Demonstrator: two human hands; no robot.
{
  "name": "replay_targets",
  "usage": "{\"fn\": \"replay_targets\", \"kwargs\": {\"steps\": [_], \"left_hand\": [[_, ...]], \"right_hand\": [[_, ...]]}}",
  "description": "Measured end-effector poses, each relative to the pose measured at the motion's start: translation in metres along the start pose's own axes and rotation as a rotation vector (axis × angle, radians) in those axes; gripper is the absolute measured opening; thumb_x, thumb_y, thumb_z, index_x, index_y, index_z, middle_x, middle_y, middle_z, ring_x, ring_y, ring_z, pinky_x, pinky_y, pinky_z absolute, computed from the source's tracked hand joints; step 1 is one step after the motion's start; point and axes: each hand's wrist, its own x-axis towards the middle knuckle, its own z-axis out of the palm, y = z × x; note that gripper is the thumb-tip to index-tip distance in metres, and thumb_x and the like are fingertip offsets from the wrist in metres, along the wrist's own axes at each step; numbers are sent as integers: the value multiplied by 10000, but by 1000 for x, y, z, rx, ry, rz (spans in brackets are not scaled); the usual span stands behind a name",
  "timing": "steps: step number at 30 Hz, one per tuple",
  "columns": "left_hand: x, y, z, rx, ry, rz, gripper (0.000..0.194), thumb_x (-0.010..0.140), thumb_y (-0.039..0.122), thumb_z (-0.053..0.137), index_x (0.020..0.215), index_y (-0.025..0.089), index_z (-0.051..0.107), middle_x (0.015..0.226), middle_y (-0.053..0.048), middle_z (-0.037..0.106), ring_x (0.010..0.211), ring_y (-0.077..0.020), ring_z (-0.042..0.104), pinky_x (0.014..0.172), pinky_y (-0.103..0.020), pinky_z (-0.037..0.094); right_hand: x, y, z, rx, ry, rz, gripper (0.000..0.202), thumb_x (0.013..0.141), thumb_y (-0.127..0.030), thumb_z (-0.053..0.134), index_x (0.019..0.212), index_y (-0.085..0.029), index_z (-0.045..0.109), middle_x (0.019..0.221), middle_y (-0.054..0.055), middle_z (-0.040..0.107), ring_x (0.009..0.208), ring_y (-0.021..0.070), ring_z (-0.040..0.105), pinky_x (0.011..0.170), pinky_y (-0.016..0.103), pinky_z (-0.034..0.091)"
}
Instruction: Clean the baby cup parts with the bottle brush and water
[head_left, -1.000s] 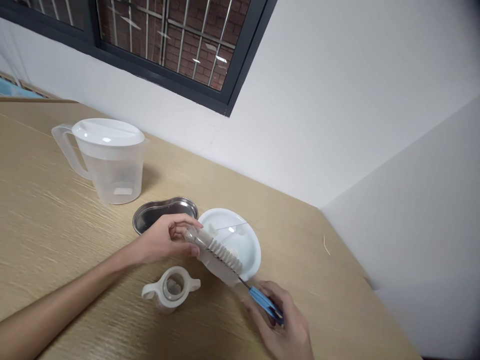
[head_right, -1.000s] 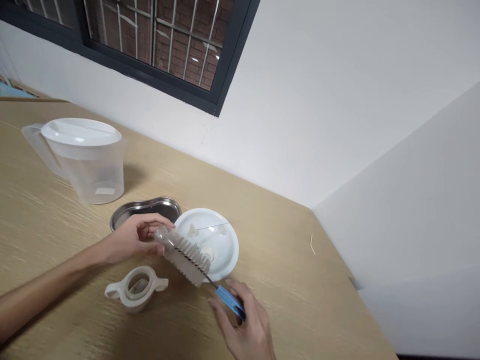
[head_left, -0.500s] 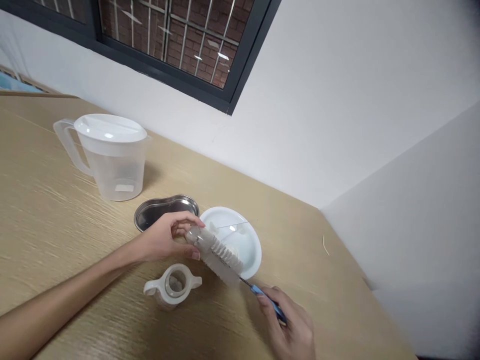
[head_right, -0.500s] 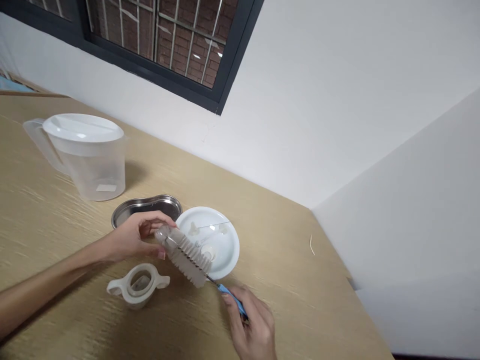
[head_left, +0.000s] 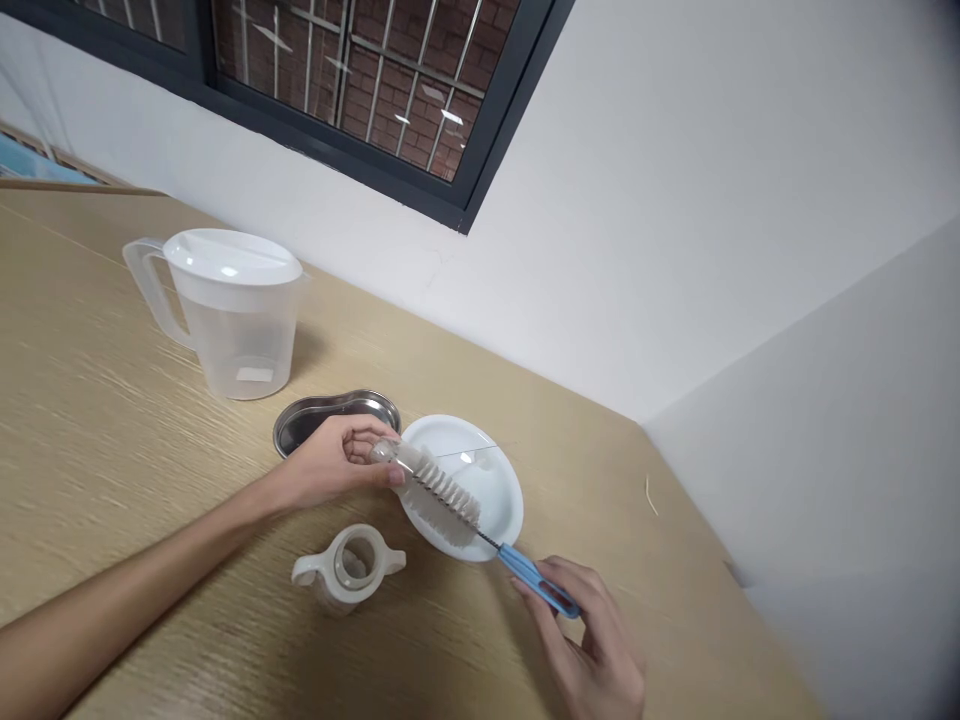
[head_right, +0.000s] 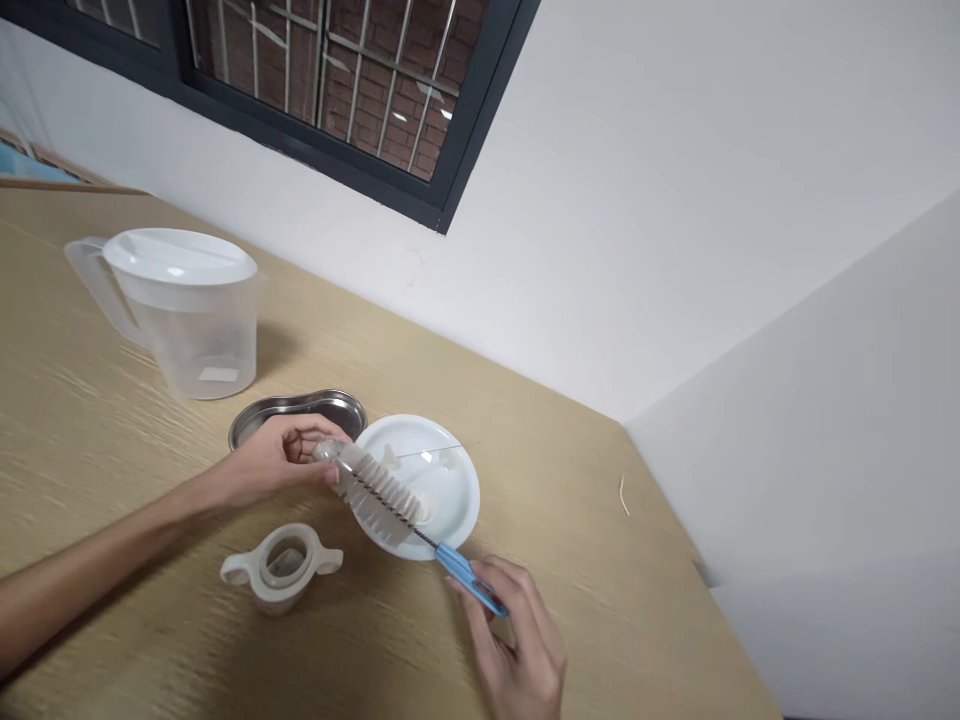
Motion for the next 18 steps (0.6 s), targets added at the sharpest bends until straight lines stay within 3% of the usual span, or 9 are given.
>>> {"fn": "replay_targets", "kwargs": {"steps": [6, 10, 13, 16, 18], "left_hand": [[-3, 2, -1, -33, -99, 47, 477, 641, 250, 912, 1047, 190, 669, 840, 1, 752, 788, -144, 711, 746, -285, 566], [-6, 2, 0, -64, -162, 38, 509, 636, 204, 908, 1075, 206, 649, 854, 8, 762, 792, -155, 731, 768, -305, 571], [-6, 0, 1, -53, -152, 38, 507, 637, 218, 914, 1071, 201, 654, 851, 1, 762, 796, -154, 724, 767, -303, 566], [-5, -1, 2, 1, -85, 51, 450, 666, 283, 903, 1045, 181, 682, 866, -21, 761, 815, -156, 709, 777, -301, 559], [-3, -1, 1, 21, -37, 49, 404, 705, 336, 877, 1026, 164, 703, 904, -44, 768, 830, -159, 709, 791, -299, 558]], "right_hand": [[2, 0, 0, 21, 3, 76, 223, 868, -150, 719, 1073, -221, 671, 904, 57, 702, 753, 181, 676, 578, 266, 549], [6, -4, -1, 24, -43, 118, 49, 927, -183, 632, 922, -202, 677, 749, 18, 662, 634, 135, 632, 552, 221, 511], [4, -5, 0, -11, -34, 196, 162, 961, -228, 582, 819, -194, 654, 648, -6, 597, 527, 104, 557, 484, 193, 459], [-2, -5, 4, -14, -23, 270, 145, 960, -311, 599, 955, -189, 677, 765, 32, 680, 634, 136, 645, 555, 204, 520], [-6, -6, 8, 21, 27, 335, 266, 924, -350, 660, 1128, -181, 641, 839, 49, 698, 671, 151, 662, 595, 230, 550]]}}
